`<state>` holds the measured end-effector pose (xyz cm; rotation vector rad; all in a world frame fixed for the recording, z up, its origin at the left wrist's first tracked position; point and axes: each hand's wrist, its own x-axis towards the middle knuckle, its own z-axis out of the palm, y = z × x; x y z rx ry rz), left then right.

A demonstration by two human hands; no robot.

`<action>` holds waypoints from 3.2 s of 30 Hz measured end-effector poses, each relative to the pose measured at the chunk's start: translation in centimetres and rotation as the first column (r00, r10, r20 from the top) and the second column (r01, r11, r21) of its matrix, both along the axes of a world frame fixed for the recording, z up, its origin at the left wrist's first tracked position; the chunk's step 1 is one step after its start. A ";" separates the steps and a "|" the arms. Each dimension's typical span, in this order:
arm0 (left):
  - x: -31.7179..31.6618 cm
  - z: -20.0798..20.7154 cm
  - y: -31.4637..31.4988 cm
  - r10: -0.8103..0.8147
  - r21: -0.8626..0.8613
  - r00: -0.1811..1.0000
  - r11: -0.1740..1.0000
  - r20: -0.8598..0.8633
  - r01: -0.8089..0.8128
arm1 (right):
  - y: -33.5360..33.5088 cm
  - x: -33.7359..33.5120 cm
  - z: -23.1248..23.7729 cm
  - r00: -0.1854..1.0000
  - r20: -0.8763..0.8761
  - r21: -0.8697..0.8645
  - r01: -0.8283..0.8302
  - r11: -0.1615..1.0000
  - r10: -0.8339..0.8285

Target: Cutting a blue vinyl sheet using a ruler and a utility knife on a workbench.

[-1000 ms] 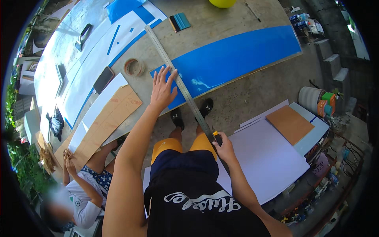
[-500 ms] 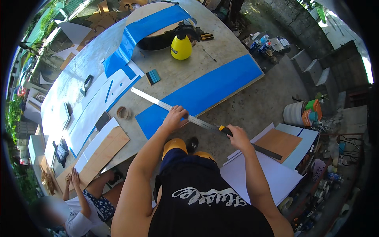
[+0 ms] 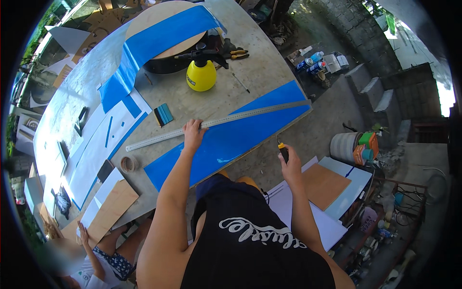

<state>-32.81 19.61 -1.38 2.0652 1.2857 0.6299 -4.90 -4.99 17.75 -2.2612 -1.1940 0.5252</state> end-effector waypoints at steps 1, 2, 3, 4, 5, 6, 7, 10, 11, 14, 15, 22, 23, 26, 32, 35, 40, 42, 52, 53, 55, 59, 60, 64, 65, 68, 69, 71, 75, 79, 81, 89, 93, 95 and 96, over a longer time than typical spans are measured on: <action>0.2 -0.7 0.3 0.039 0.004 0.999 0.999 -0.034 -0.039 | 0.3 0.5 -0.2 0.998 -0.053 -0.063 0.018 0.998 -0.021; 0.4 -1.3 0.7 0.067 0.003 0.996 0.998 -0.065 -0.067 | 0.7 1.0 -0.5 0.998 -0.059 -0.076 0.019 0.997 -0.024; 0.3 -1.8 0.8 0.066 -0.009 0.995 0.998 -0.073 -0.067 | 1.3 1.8 -0.8 0.998 -0.054 -0.101 0.035 0.994 -0.041; 0.1 -2.3 0.7 0.101 0.003 0.990 0.995 -0.096 -0.101 | 1.9 2.6 -1.1 0.997 -0.049 -0.125 0.049 0.991 -0.055; 0.4 -2.3 1.0 0.135 0.021 0.984 0.991 -0.115 -0.133 | 2.9 3.4 -1.4 0.997 -0.053 -0.131 0.046 0.990 -0.054; 0.6 -2.4 1.2 0.139 0.016 0.983 0.990 -0.122 -0.138 | 3.9 4.4 -1.8 0.995 -0.082 -0.123 0.040 0.992 -0.050; 0.8 -2.4 1.3 0.155 -0.004 0.979 0.988 -0.135 -0.157 | 5.1 5.4 -2.2 0.993 -0.113 -0.114 0.030 0.993 -0.043; 1.4 -1.8 1.6 0.190 -0.047 0.963 0.978 -0.192 -0.203 | 8.8 8.7 -4.4 0.991 -0.084 -0.065 -0.105 0.992 0.100; 1.5 -1.5 1.6 0.205 -0.071 0.952 0.972 -0.226 -0.226 | 10.3 9.7 -4.8 0.987 -0.099 -0.069 -0.133 0.989 0.126; 1.4 -0.8 0.8 0.346 0.129 0.867 0.938 -0.358 -0.321 | 15.3 12.4 -6.6 0.951 0.036 -0.094 -0.302 0.949 0.306; 1.6 0.4 0.2 0.369 0.117 0.850 0.929 -0.376 -0.351 | 17.0 13.5 -7.4 0.941 0.017 -0.106 -0.335 0.936 0.339; 0.7 3.1 -15.4 0.741 -0.134 0.550 0.545 -0.385 -0.828 | 29.7 21.6 -14.8 0.793 0.183 -0.206 -0.547 0.811 0.581; 0.9 2.7 -18.9 0.776 -0.156 0.522 0.502 -0.353 -0.851 | 31.1 22.2 -15.7 0.765 0.210 -0.221 -0.569 0.792 0.609; 3.6 3.2 -25.8 0.818 -0.271 0.399 0.308 -0.414 -0.912 | 33.7 22.9 -17.3 0.717 0.269 -0.189 -0.615 0.765 0.643; 9.2 4.7 -28.6 0.765 -0.322 0.402 0.265 -0.503 -0.909 | 30.5 21.0 -16.2 0.533 0.117 -0.214 -0.810 0.546 0.838; 10.2 4.4 -28.0 0.792 -0.310 0.398 0.275 -0.464 -0.910 | 27.8 21.0 -16.2 0.471 0.122 -0.259 -0.834 0.486 0.874; 11.2 5.3 -27.1 0.806 -0.403 0.416 0.245 -0.422 -0.882 | 30.0 23.2 -19.9 0.439 0.084 -0.313 -0.841 0.442 0.894; 10.9 4.5 -28.7 0.800 -0.418 0.419 0.235 -0.430 -0.878 | 31.5 22.8 -20.1 0.376 0.064 -0.346 -0.861 0.373 0.925; 13.7 4.7 -38.2 0.845 -0.537 0.274 -0.018 -0.459 -0.843 | 30.2 21.8 -17.6 0.419 0.295 -0.199 -0.852 0.484 0.859; 14.4 4.5 -39.4 0.841 -0.534 0.271 -0.024 -0.468 -0.845 | 29.0 20.8 -16.8 0.408 0.271 -0.156 -0.875 0.458 0.872; 15.4 4.4 -41.8 0.834 -0.561 0.265 -0.064 -0.484 -0.825 | 26.4 18.2 -15.6 0.385 0.205 -0.086 -0.909 0.408 0.900; 14.5 1.6 -44.7 0.865 -0.695 0.263 -0.128 -0.428 -0.708 | 20.2 12.8 -13.2 0.304 0.070 -0.056 -0.950 0.308 0.950; 13.7 1.4 -44.2 0.886 -0.738 0.277 -0.101 -0.372 -0.667 | 18.9 11.9 -12.6 0.272 0.062 -0.071 -0.959 0.276 0.960; 9.4 3.2 -41.9 0.924 -0.735 0.326 0.077 -0.201 -0.673 | 13.5 9.8 -11.3 0.178 0.016 -0.166 -0.970 0.178 0.984; 8.2 2.8 -42.4 0.923 -0.736 0.325 0.073 -0.205 -0.673 | 12.4 9.2 -11.2 0.177 0.012 -0.167 -0.970 0.176 0.984; 4.9 2.1 -45.0 0.958 -0.689 0.251 0.090 -0.138 -0.719 | 9.4 6.8 -10.7 0.133 -0.040 -0.237 -0.964 0.120 0.990; 4.0 2.0 -46.2 0.968 -0.677 0.211 0.066 -0.135 -0.733 | 8.6 6.3 -10.6 0.129 -0.084 -0.232 -0.967 0.106 0.988; 2.4 2.1 -48.9 0.978 -0.759 0.071 -0.107 -0.198 -0.642 | 7.3 5.1 -10.2 0.094 -0.141 -0.227 -0.972 0.061 0.985; 3.6 0.2 -55.6 0.950 -0.673 -0.134 -0.295 -0.282 -0.679 | 7.6 3.4 -10.7 -0.085 -0.127 -0.170 -0.980 -0.107 0.988; 8.5 0.2 -57.7 0.908 -0.699 -0.301 -0.416 -0.290 -0.581 | 11.1 1.1 -11.8 -0.249 -0.245 -0.193 -0.935 -0.299 0.937; 12.8 0.5 -57.5 0.837 -0.714 -0.474 -0.507 -0.273 -0.483 | 13.6 -0.6 -12.3 -0.382 -0.231 -0.241 -0.869 -0.433 0.895; 33.6 -0.1 -57.8 0.646 -0.530 -0.708 -0.721 -0.283 -0.446 | 17.6 -14.6 -15.6 -0.784 -0.165 -0.285 -0.543 -0.790 0.598; 36.6 3.5 -59.1 0.271 -0.431 -0.927 -0.891 -0.259 -0.140 | 11.4 -20.0 -14.3 -0.815 -0.180 -0.091 -0.543 -0.835 0.550; 36.6 4.5 -60.7 0.007 -0.276 -0.994 -0.961 -0.106 0.023 | 7.4 -20.7 -13.5 -0.843 -0.258 -0.098 -0.463 -0.881 0.471; 36.2 5.0 -61.8 -0.022 -0.278 -0.995 -0.959 -0.096 0.048 | 5.7 -20.8 -13.8 -0.874 -0.258 -0.113 -0.397 -0.911 0.413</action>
